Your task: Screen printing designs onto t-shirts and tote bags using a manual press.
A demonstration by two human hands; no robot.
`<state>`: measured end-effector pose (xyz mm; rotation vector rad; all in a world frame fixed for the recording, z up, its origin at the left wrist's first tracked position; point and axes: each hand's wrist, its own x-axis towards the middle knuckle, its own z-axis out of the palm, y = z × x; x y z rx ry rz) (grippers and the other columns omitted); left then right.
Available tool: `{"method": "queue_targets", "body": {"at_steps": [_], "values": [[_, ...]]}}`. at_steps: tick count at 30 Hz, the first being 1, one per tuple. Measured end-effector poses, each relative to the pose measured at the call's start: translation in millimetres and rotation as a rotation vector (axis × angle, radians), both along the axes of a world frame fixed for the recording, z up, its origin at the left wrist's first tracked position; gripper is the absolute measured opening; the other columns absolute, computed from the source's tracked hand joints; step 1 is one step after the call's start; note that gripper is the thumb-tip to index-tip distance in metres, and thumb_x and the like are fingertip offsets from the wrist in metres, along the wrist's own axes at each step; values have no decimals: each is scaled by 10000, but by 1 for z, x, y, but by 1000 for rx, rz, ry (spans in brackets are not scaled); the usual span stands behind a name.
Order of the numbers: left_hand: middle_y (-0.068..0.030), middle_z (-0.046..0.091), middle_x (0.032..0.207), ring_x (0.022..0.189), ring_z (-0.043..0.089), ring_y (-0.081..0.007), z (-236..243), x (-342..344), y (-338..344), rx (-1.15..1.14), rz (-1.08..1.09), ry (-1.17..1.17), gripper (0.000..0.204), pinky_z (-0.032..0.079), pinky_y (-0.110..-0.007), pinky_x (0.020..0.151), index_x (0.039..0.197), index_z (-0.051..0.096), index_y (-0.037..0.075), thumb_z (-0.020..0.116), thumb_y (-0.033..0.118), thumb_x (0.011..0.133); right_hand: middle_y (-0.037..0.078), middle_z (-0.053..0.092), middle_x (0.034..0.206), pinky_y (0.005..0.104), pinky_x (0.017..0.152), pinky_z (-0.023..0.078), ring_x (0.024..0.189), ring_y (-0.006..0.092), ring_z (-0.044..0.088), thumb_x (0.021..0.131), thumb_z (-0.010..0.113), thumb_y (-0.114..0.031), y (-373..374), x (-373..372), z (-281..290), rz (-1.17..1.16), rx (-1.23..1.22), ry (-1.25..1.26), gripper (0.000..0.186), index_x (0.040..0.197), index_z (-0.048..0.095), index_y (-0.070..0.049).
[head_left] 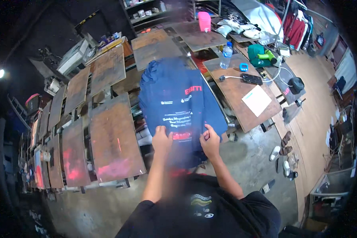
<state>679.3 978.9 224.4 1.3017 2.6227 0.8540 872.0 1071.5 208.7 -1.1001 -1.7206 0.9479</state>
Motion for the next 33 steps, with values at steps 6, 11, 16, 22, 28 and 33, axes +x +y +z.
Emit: {"method": "queue_targets", "body": {"at_steps": [6, 11, 16, 22, 28, 33], "values": [[-164, 561, 1148, 977, 612, -390, -1, -7, -3, -70, 16, 7, 416, 507, -465, 809, 1120, 571, 23, 687, 291, 825, 112, 554, 748, 353, 654, 465, 703, 274, 560, 754, 625, 37, -24, -24, 22, 174, 258, -52, 266, 1007, 669, -31], [-174, 598, 1074, 971, 610, -385, 17, -18, -12, -5, -82, -111, 399, 495, -451, 824, 1046, 627, 1, 666, 346, 848, 128, 557, 770, 370, 683, 460, 765, 291, 564, 757, 611, 52, -36, -50, 29, 217, 351, -109, 239, 968, 682, -36], [-182, 646, 944, 935, 611, -368, 12, -26, -5, 266, -139, -186, 349, 478, -420, 814, 887, 640, -15, 663, 332, 863, 136, 542, 786, 386, 696, 460, 767, 301, 564, 755, 597, 63, -56, -77, 47, 310, 332, -164, 241, 963, 683, -22], [-99, 655, 659, 656, 668, -122, -10, -38, -2, 241, -259, -646, 300, 484, -265, 557, 799, 595, -56, 674, 212, 906, 158, 605, 838, 388, 677, 504, 758, 309, 618, 824, 591, 9, -69, -89, 49, 183, 228, -177, 163, 936, 704, -27], [-136, 649, 684, 612, 616, -181, -24, -41, 5, 277, -404, -769, 299, 465, -312, 571, 812, 624, -36, 668, 250, 885, 152, 603, 845, 370, 679, 499, 762, 292, 617, 827, 607, 7, -75, -90, 40, 37, 225, -177, 162, 944, 710, -35], [-163, 648, 701, 600, 611, -255, 5, -35, 21, 209, -528, -775, 296, 457, -362, 580, 830, 636, -12, 664, 282, 863, 127, 563, 835, 319, 701, 468, 775, 240, 574, 849, 584, 21, -71, -75, 47, -51, 160, -158, 178, 979, 702, -11]]}}
